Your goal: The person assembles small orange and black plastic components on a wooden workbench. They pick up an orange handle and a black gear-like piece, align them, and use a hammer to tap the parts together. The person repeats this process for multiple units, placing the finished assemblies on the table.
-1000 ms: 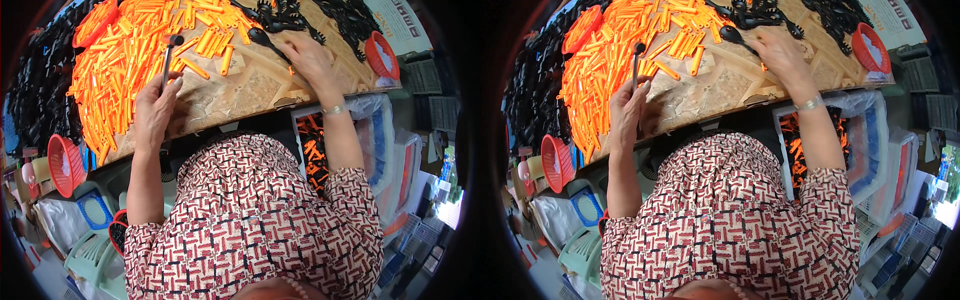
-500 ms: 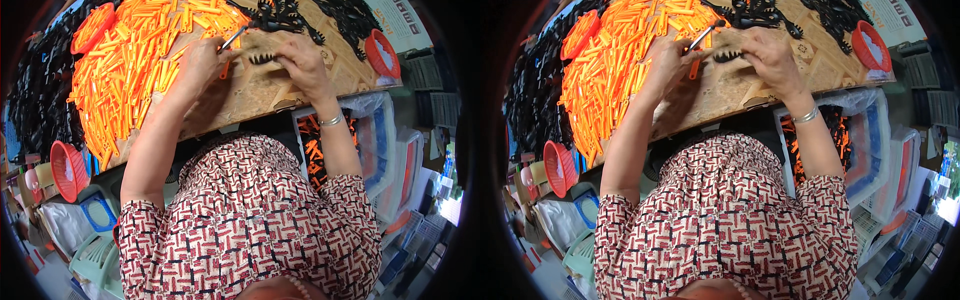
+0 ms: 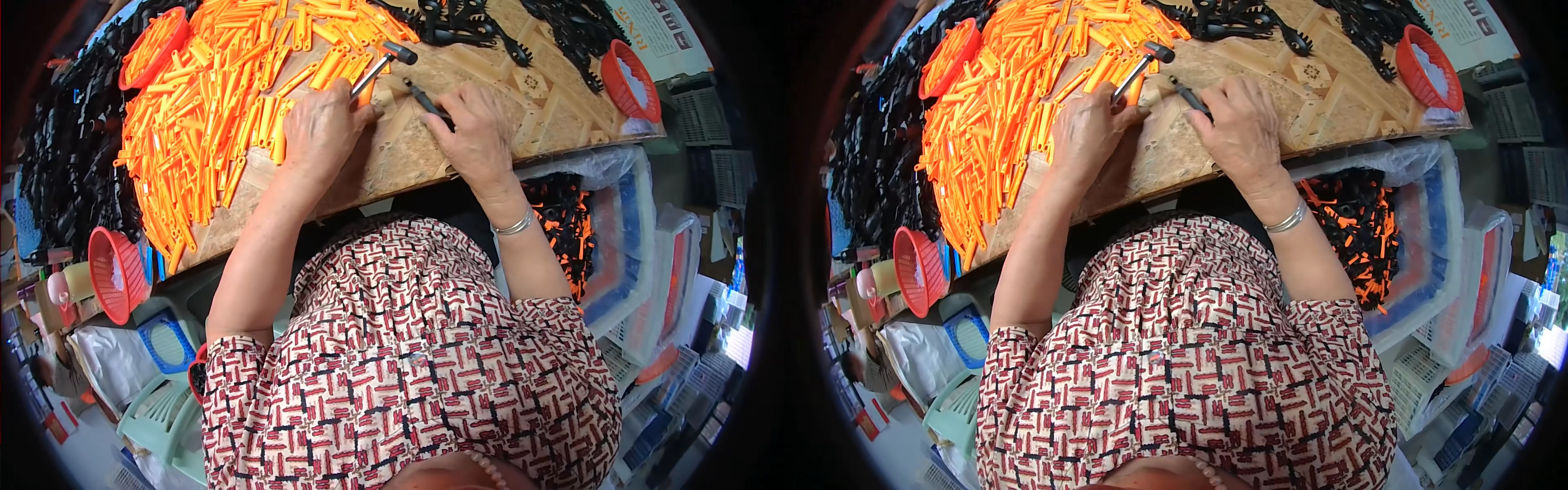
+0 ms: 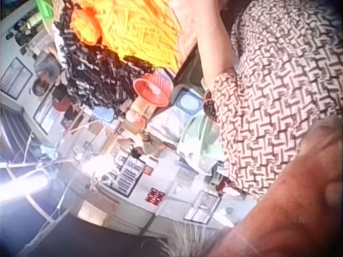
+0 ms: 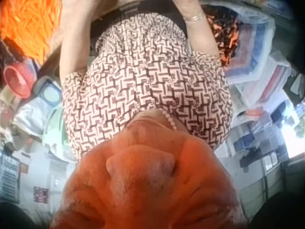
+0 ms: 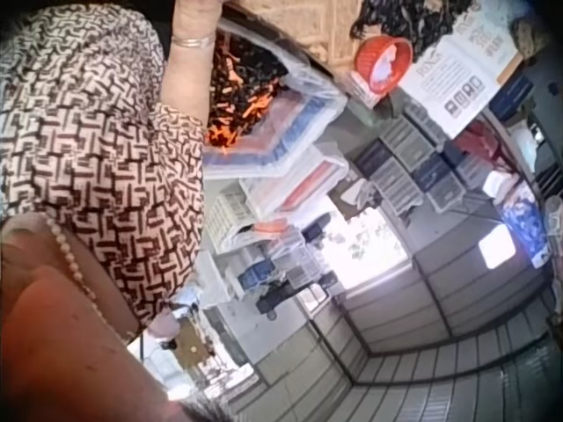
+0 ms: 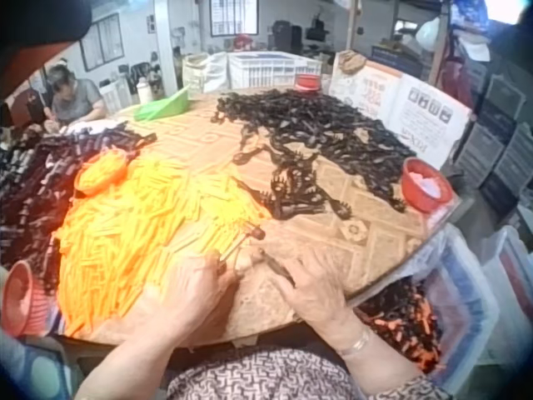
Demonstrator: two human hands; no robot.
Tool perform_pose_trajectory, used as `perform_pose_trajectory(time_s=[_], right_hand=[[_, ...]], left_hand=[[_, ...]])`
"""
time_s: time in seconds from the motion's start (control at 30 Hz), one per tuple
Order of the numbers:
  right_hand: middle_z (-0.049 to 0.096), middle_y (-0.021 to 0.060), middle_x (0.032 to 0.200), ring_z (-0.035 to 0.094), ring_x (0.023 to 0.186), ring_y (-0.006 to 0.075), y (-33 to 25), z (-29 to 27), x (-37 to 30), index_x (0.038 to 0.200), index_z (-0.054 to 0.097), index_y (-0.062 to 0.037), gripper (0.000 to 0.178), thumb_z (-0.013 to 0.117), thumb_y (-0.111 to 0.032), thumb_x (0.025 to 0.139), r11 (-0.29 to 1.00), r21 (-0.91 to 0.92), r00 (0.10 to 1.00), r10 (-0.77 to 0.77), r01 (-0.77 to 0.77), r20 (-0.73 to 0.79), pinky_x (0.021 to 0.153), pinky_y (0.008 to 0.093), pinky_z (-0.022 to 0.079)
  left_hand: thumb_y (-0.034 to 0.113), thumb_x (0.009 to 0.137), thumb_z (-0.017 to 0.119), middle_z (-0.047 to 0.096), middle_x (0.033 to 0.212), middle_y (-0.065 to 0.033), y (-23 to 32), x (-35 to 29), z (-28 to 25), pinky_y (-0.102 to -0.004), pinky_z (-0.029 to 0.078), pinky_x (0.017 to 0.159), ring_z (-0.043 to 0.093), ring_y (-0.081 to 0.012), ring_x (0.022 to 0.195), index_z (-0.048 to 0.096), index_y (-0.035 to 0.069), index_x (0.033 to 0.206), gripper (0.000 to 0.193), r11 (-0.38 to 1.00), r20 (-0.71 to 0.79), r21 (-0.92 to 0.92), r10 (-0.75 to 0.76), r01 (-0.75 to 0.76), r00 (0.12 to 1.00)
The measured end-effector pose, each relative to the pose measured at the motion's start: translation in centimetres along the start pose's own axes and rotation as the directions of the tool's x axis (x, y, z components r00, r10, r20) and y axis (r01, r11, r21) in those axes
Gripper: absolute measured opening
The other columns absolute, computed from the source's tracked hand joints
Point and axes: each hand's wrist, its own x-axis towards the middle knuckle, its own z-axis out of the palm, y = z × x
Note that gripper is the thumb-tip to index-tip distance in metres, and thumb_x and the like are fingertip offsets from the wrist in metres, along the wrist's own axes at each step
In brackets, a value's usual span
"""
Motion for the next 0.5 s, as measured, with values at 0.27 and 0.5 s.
perform_pose_trajectory(time_s=[0.27,0.5], right_hand=[[0.065,0.0098,0.095,0.063,0.092,0.0304,0.3,-0.3,0.4,0.098,0.067,-0.006,0.016,0.073,-0.012,0.085,0.981,0.196,0.999,-0.002,0.009,-0.036,0.082,0.0425,0.048],[0.07,0.0137,0.086,0.069,0.081,0.0332,-1.0,-0.6,-0.3,0.105,0.067,-0.0059,0.014,0.071,-0.008,0.091,0.857,0.464,0.965,0.261,-0.224,-0.016,0.07,0.0409,0.053]], left_hand=[[0.031,0.087,0.077,0.072,0.095,-0.0207,-0.9,-0.3,0.2,-0.0481,0.053,0.081,0.069,-0.0382,0.093,0.072,0.0,0.098,0.033,0.999,-0.039,-0.039,-0.022,0.02,0.999],[0.03,0.089,0.077,0.071,0.083,-0.0153,-2.6,0.1,-0.1,-0.0425,0.054,0.075,0.07,-0.0319,0.079,0.073,0.002,0.108,0.033,0.996,-0.123,-0.022,0.087,-0.09,0.989]])
